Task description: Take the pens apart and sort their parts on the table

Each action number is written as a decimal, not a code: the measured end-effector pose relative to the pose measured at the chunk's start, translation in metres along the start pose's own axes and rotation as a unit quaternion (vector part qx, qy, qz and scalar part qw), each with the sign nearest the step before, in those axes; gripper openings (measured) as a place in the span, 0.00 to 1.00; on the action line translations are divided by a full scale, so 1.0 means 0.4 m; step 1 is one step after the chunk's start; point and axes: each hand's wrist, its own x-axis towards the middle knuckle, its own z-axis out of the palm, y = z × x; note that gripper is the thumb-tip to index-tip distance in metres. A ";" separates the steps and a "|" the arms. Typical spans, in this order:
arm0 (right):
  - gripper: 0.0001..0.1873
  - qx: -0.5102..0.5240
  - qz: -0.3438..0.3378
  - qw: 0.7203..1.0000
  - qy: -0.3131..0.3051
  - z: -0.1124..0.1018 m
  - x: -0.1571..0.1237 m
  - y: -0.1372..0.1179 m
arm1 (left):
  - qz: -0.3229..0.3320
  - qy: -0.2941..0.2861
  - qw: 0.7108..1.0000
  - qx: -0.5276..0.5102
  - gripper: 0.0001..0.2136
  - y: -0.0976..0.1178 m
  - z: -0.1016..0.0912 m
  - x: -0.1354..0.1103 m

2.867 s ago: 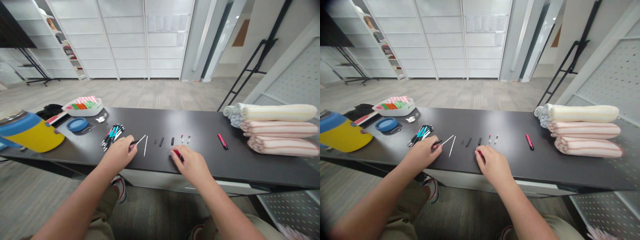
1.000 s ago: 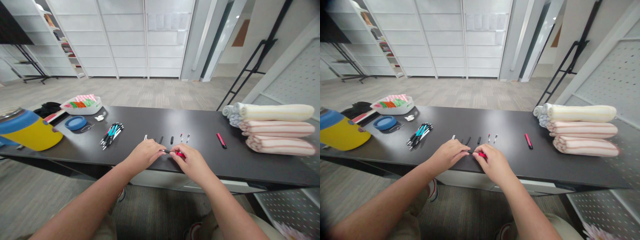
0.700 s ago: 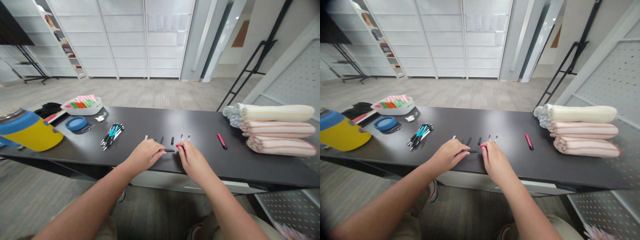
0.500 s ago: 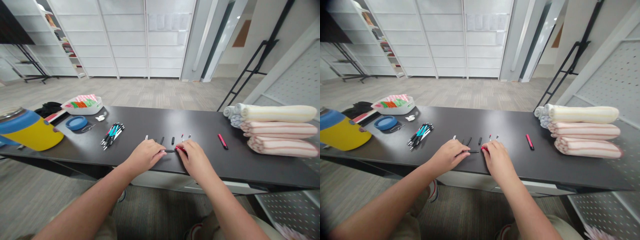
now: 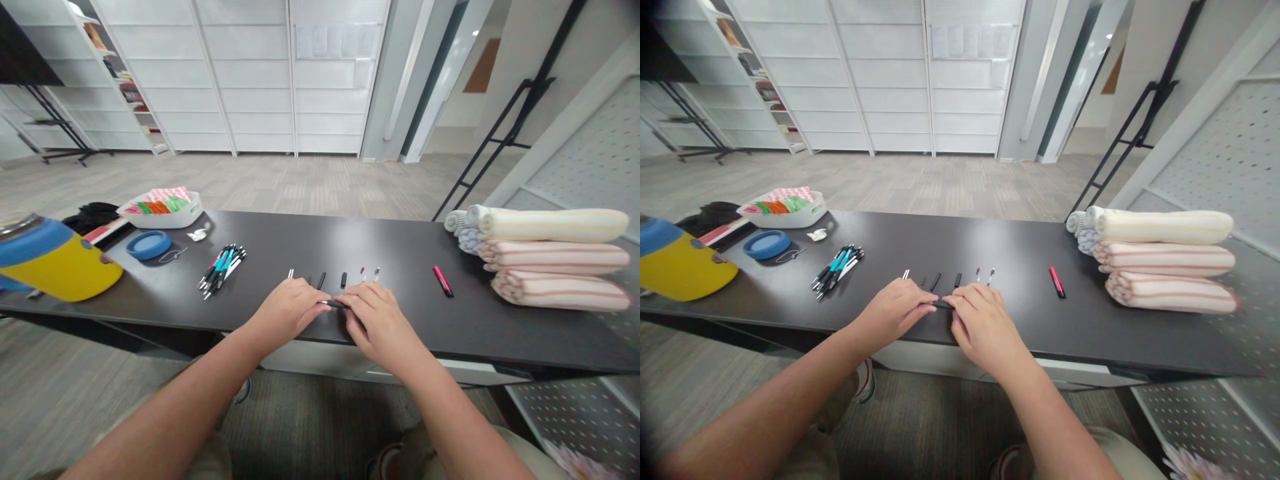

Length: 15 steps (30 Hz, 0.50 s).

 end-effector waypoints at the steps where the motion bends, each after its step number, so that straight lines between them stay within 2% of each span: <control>1: 0.16 0.000 -0.006 1.000 -0.009 -0.002 0.000 -0.003 | 0.004 0.001 1.000 0.003 0.10 0.002 -0.001 0.000; 5: 0.11 -0.002 -0.014 1.000 -0.023 0.001 -0.001 -0.002 | 0.018 0.003 1.000 0.009 0.10 0.004 -0.002 -0.004; 12: 0.10 0.010 -0.016 1.000 -0.002 0.014 -0.008 0.020 | 0.028 -0.040 0.998 0.036 0.09 0.005 -0.018 -0.024; 15: 0.11 -0.004 -0.021 1.000 -0.011 0.013 -0.008 0.015 | 0.033 -0.043 0.997 0.051 0.09 0.010 -0.025 -0.028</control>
